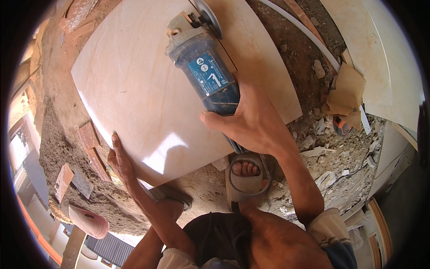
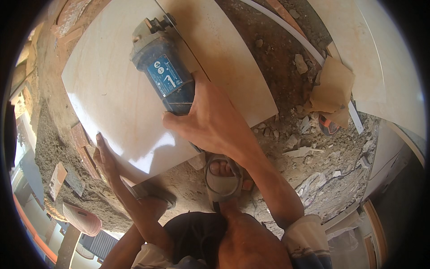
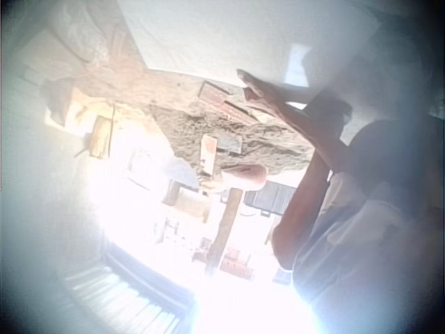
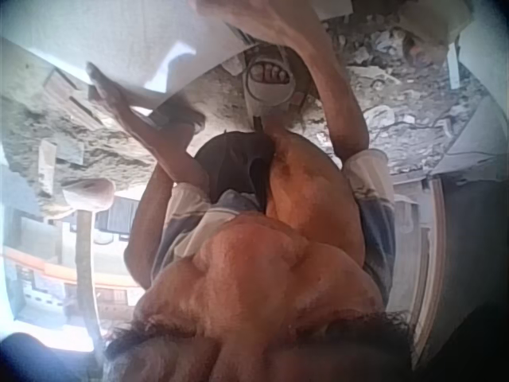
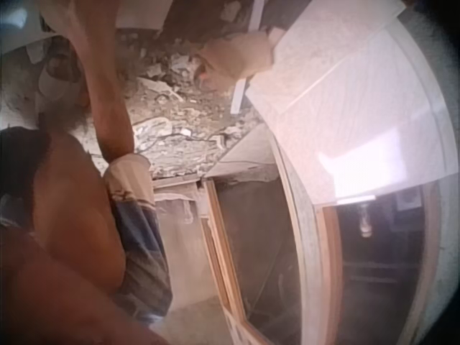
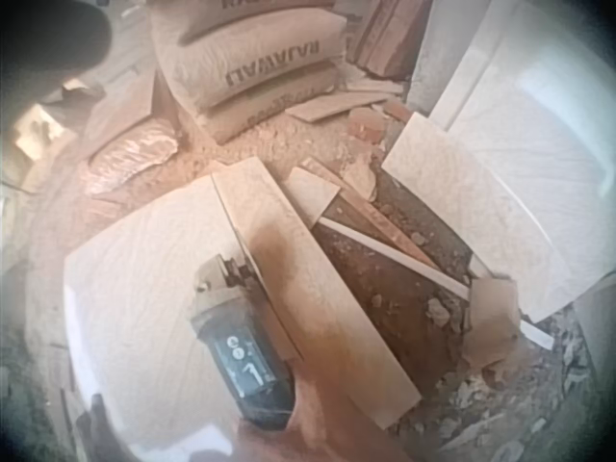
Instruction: The person uses a power grinder to cut a strip from a ceramic tile while squatting on the ground, then picks up the cut piece.
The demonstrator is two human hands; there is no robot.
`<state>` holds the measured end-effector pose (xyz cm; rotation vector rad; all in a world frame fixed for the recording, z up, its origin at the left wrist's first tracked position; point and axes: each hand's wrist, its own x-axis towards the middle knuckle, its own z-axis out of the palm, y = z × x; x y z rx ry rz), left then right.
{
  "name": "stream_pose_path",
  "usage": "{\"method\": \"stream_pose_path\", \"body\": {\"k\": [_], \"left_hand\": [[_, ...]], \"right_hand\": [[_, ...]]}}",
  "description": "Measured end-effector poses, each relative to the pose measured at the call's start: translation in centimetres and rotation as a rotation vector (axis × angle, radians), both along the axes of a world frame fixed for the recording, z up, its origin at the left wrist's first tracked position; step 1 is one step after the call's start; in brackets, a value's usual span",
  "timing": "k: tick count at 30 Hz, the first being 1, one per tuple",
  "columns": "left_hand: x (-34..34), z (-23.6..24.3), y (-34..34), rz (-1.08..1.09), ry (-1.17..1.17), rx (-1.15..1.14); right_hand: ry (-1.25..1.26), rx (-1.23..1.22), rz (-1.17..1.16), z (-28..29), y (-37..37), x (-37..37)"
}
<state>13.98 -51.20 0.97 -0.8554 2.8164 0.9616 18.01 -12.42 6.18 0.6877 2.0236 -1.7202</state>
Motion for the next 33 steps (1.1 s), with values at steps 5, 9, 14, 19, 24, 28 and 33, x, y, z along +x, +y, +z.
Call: {"method": "stream_pose_path", "body": {"k": [5, 9, 14, 19, 24, 28, 33], "left_hand": [[0.0, 0.0, 0.2, -0.007, 0.048, 0.004], [0.0, -0.1, 0.6, -0.015, 0.097, 0.023], [0.0, -0.3, -0.2, -0.022, 0.068, 0.051], [0.0, -0.2, 0.3, -0.014, 0.080, 0.061], [-0.3, 0.5, 0.6, 0.013, 0.044, 0.061], [-0.1, -0.6, -0.6, 0.035, 0.004, 0.022], [-0.3, -0.3, 0.3, 0.016, 0.071, 0.037]], "right_hand": [[-0.013, 0.000, -0.004, -0.1, 0.0, 0.1], [-0.037, 0.005, 0.012, 0.1, 0.0, 0.2], [-0.041, 0.006, 0.014, 0.2, 0.0, 0.7], [-0.044, 0.013, 0.013, 0.6, -0.1, 0.9], [-0.042, -0.005, -0.005, 0.8, 0.0, 1.6], [-0.055, 0.026, 0.015, 0.7, -0.3, 1.7], [-0.003, 0.021, -0.009, 1.2, -0.1, 1.6]]}}
